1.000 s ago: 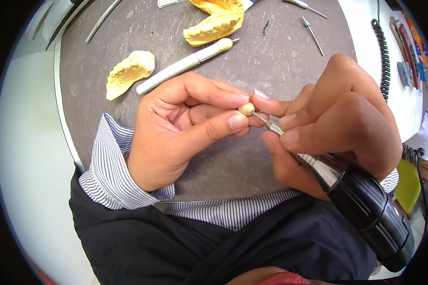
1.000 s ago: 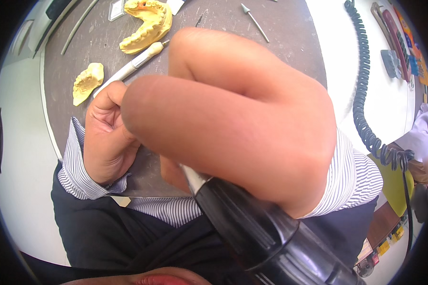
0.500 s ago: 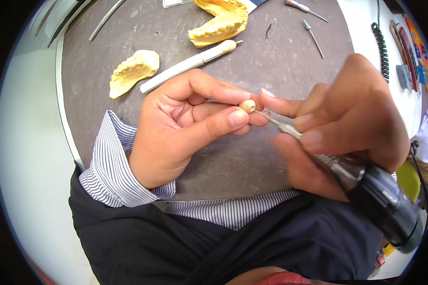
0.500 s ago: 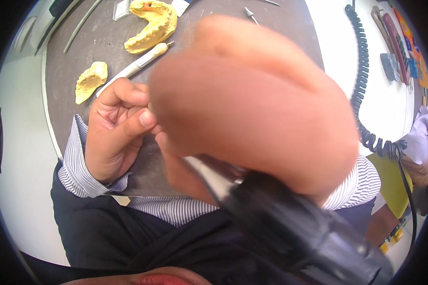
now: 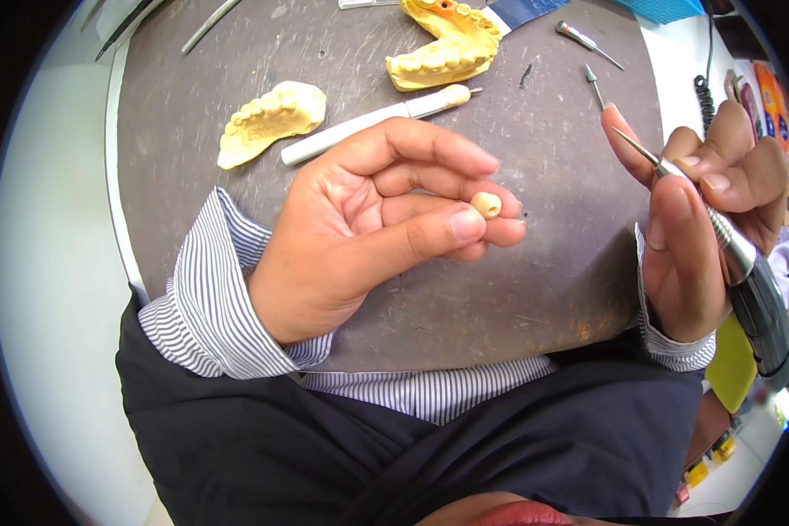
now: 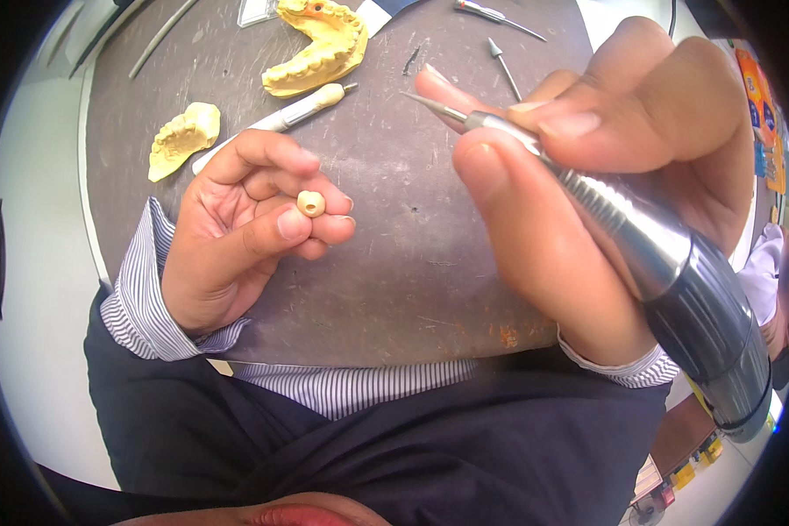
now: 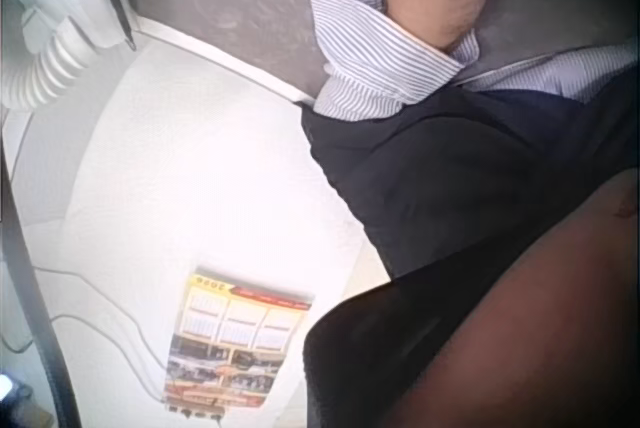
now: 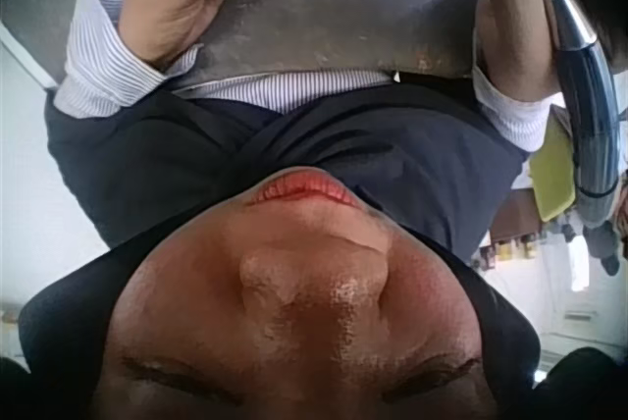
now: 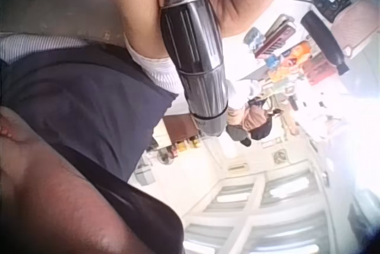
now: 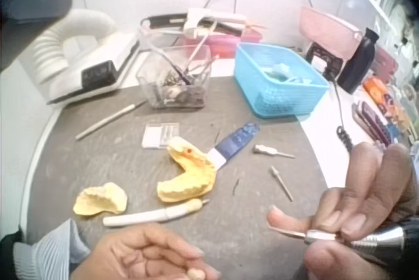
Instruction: The person uses a rotary handpiece to carve and shape a small, tooth-shaped object held in their left hand. They rotate the object to work on different sides and occasionally pause to inspect the progress. Dental molds and other tools are visible on the work surface.
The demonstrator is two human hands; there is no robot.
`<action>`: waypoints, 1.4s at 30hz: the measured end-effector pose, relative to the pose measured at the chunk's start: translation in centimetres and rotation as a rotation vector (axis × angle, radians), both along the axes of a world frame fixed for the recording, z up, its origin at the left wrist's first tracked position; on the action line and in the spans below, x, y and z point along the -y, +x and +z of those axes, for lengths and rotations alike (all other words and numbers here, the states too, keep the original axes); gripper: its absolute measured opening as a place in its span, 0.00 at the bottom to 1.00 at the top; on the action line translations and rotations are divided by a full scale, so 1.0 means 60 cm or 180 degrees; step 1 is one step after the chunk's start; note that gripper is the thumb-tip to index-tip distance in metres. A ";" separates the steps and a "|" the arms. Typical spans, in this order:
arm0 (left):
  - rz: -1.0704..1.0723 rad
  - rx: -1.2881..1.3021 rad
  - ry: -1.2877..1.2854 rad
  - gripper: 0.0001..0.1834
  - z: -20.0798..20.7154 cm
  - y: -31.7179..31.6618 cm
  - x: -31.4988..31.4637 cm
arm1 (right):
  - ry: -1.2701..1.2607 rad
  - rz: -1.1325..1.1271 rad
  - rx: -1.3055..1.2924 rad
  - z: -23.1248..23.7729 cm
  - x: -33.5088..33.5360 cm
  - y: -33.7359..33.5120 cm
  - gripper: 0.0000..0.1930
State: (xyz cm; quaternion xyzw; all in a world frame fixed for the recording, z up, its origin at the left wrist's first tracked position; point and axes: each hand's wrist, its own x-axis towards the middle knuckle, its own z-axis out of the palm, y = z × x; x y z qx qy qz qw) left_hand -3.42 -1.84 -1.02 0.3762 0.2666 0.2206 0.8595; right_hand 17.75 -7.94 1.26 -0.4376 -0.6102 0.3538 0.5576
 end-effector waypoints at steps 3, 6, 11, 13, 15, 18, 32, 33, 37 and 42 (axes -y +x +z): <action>-0.0044 -0.0026 0.0029 0.11 0.005 -0.003 0.000 | -0.0040 0.0049 0.0023 0.002 -0.002 0.000 0.10; -0.0036 -0.0019 0.0073 0.10 0.006 -0.006 0.001 | -0.0044 0.0066 0.0031 0.003 -0.003 -0.003 0.09; -0.0007 0.0007 0.0090 0.10 0.000 -0.004 0.000 | -0.0060 0.0034 0.0060 0.002 -0.002 -0.005 0.09; 0.0008 0.0015 0.0129 0.10 0.000 -0.004 0.001 | -0.0061 0.0021 0.0030 0.002 -0.002 -0.008 0.09; -0.0005 0.0008 0.0168 0.10 0.002 -0.005 0.003 | -0.0070 -0.0001 -0.0010 0.004 -0.001 -0.011 0.09; -0.0032 -0.0101 0.0076 0.10 0.006 0.002 0.001 | -0.0096 -0.0075 -0.0102 0.000 0.000 -0.007 0.09; 0.0073 -0.0060 -0.0016 0.08 0.005 0.010 0.003 | -0.0220 0.0350 0.0036 0.000 0.007 -0.012 0.15; 0.0097 -0.0056 -0.0012 0.09 0.004 0.011 0.003 | -0.0250 0.0259 0.0001 -0.001 0.011 -0.018 0.15; 0.0098 0.0035 0.0055 0.09 0.001 0.012 0.003 | -0.0325 -0.0022 0.0140 0.009 0.020 -0.041 0.16; 0.0141 -0.0024 0.0019 0.09 0.001 0.012 0.003 | -0.0320 0.0058 0.0224 0.005 0.012 -0.043 0.16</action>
